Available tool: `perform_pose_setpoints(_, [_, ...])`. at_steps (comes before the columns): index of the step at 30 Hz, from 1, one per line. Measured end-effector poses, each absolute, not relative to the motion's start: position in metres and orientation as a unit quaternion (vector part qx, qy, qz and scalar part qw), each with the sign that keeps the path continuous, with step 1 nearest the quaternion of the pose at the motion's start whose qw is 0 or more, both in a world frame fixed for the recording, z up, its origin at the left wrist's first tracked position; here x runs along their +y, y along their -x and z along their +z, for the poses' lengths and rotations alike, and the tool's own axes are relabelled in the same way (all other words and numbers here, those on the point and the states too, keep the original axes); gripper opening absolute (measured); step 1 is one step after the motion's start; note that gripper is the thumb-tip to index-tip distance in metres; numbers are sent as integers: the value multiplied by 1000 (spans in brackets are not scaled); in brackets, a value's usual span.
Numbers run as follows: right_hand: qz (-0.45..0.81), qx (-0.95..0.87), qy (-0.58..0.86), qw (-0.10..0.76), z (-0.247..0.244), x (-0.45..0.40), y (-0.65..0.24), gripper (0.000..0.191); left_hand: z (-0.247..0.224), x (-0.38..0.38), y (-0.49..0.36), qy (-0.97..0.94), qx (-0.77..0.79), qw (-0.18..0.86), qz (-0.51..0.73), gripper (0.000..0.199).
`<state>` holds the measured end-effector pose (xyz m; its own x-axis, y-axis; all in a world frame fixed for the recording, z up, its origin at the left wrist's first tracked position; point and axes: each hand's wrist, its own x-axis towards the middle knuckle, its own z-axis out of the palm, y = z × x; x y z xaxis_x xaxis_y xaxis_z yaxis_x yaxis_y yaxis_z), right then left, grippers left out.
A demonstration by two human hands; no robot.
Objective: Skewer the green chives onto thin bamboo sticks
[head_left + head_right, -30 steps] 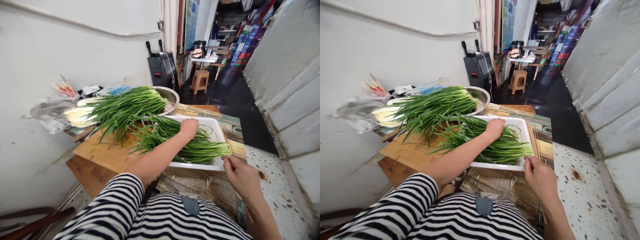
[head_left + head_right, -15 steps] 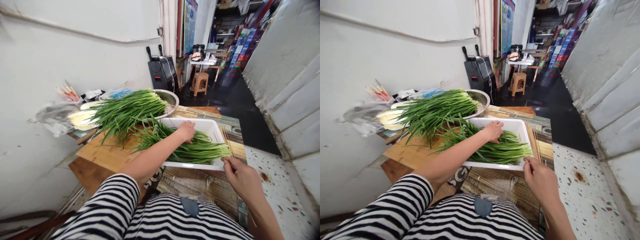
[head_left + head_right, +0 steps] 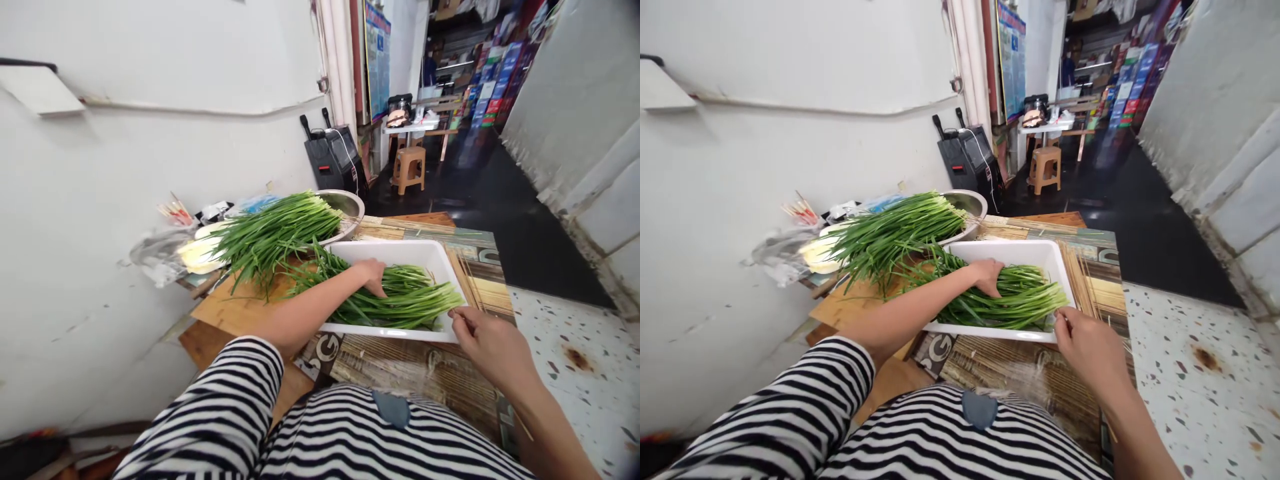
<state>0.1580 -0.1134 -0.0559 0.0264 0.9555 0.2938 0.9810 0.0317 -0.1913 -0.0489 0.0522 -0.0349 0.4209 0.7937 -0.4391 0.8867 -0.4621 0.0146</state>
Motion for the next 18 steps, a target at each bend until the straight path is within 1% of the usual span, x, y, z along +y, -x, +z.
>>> perform_pose_setpoints(2, [-34,-691,704,157,-54,-114,-157,31,-33,53,44,-822,500,162,-218,115])
perform_pose_setpoints(4, [-31,-688,711,143,-53,-115,-156,32,-32,53,38,-814,499,172,-244,108])
perform_pose_setpoints(6, [-29,-688,712,135,-52,-115,-155,33,-33,48,35,-820,494,161,-238,93])
perform_pose_setpoints(10, [-27,-696,705,134,-52,-114,-155,34,-37,25,36,-849,482,123,-180,55])
perform_pose_setpoints(11, [-26,-697,703,135,-52,-114,-155,34,-38,18,37,-852,484,109,-168,50])
perform_pose_setpoints(14, [-27,-695,705,138,-54,-114,-155,33,-34,3,36,-856,500,47,-125,45])
perform_pose_setpoints(17, [-32,-690,709,142,-55,-115,-155,32,-26,5,33,-857,509,-58,-50,25])
perform_pose_setpoints(18, [-36,-689,709,144,-55,-115,-155,33,-24,9,32,-858,504,-96,-22,26])
